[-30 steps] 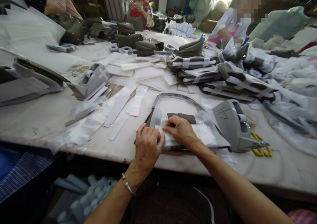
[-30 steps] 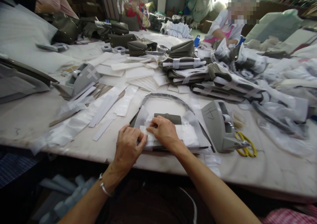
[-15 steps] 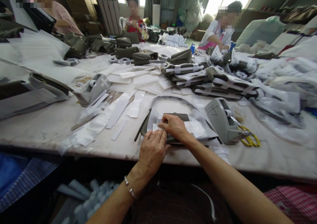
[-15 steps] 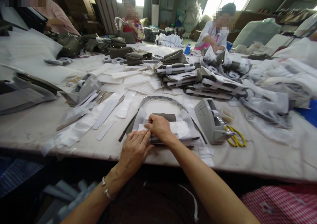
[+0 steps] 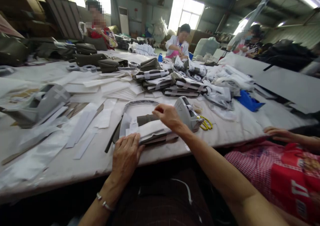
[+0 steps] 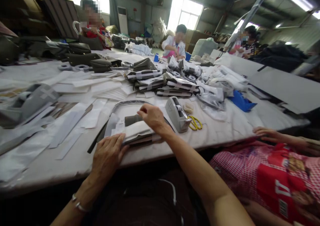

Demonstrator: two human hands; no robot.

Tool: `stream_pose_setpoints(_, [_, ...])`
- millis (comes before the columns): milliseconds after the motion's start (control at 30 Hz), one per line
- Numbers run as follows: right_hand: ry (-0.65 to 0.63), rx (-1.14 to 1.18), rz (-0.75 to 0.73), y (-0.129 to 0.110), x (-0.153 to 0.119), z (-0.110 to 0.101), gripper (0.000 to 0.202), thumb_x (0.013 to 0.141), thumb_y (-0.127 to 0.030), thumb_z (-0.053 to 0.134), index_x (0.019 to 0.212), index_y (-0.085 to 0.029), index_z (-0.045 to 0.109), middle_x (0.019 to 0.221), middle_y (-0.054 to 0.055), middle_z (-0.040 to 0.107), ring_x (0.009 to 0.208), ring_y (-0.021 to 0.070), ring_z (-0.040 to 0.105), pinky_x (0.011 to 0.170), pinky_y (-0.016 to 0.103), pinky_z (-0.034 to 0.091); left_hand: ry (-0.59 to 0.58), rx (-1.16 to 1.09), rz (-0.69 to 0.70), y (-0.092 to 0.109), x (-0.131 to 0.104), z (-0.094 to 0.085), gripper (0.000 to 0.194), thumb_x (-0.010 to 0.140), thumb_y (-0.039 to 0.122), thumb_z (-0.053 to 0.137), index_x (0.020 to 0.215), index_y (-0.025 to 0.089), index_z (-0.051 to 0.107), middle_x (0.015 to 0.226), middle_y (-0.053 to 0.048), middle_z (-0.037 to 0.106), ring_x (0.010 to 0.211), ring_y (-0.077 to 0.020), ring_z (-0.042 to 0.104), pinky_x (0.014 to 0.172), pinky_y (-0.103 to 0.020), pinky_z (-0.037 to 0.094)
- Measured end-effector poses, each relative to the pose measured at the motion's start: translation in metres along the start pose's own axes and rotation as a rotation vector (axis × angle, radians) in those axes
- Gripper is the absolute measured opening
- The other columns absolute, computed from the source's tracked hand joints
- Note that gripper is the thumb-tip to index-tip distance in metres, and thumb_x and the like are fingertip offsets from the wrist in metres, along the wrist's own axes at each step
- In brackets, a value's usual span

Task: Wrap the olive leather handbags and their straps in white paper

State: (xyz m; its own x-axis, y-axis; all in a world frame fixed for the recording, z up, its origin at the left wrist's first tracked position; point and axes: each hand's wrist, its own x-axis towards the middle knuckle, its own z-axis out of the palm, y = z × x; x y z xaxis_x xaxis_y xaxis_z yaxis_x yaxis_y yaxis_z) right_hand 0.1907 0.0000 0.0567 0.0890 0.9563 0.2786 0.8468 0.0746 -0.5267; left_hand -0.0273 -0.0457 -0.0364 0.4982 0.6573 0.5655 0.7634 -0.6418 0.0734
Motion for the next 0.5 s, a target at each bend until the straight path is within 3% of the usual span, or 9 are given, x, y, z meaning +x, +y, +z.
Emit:
stream_pose_setpoints(100, [0.18, -0.013, 0.161, 0.058, -0.011, -0.059, 0.016, 0.084, -0.035, 0.065, 0.083, -0.02, 0.071, 0.079, 0.001, 0.071, 0.074, 0.0159, 0.063, 0.072, 0.027, 0.044, 0.025, -0.023, 0.002, -0.001, -0.001, 0.001, 0.032, 0.093, 0.026, 0.054, 0.122, 0.013, 0.061, 0.113, -0.015, 0.069, 0.102, -0.0309, 0.063, 0.095, -0.047, 0.042])
stream_pose_setpoints(233, [0.218, 0.062, 0.53, 0.138, -0.027, -0.11, 0.019, 0.077, -0.036, 0.071, 0.081, -0.017, 0.072, 0.077, 0.003, 0.071, 0.075, 0.0171, 0.061, 0.069, 0.027, 0.042, 0.033, 0.002, 0.009, -0.002, -0.001, 0.003, 0.032, 0.093, 0.027, 0.055, 0.122, 0.013, 0.062, 0.112, -0.015, 0.069, 0.101, -0.0312, 0.063, 0.094, -0.046, 0.041])
stream_pose_setpoints(333, [0.11, 0.176, 0.643, 0.17, -0.037, -0.116, 0.028, 0.073, -0.041, 0.074, 0.068, -0.014, 0.07, 0.062, 0.004, 0.067, 0.063, 0.0151, 0.058, 0.059, 0.025, 0.041, 0.047, 0.024, 0.024, -0.003, -0.001, 0.004, 0.032, 0.093, 0.028, 0.055, 0.12, 0.012, 0.062, 0.112, -0.015, 0.069, 0.1, -0.0313, 0.063, 0.094, -0.046, 0.041])
stream_pose_setpoints(500, [0.03, 0.437, 0.702, 0.181, -0.037, -0.098, 0.028, 0.068, -0.039, 0.078, 0.069, -0.013, 0.068, 0.067, 0.006, 0.069, 0.056, 0.0113, 0.058, 0.05, 0.021, 0.04, 0.056, 0.018, 0.018, -0.002, -0.001, 0.005, 0.033, 0.094, 0.029, 0.054, 0.121, 0.013, 0.061, 0.113, -0.015, 0.069, 0.1, -0.0314, 0.063, 0.093, -0.045, 0.041])
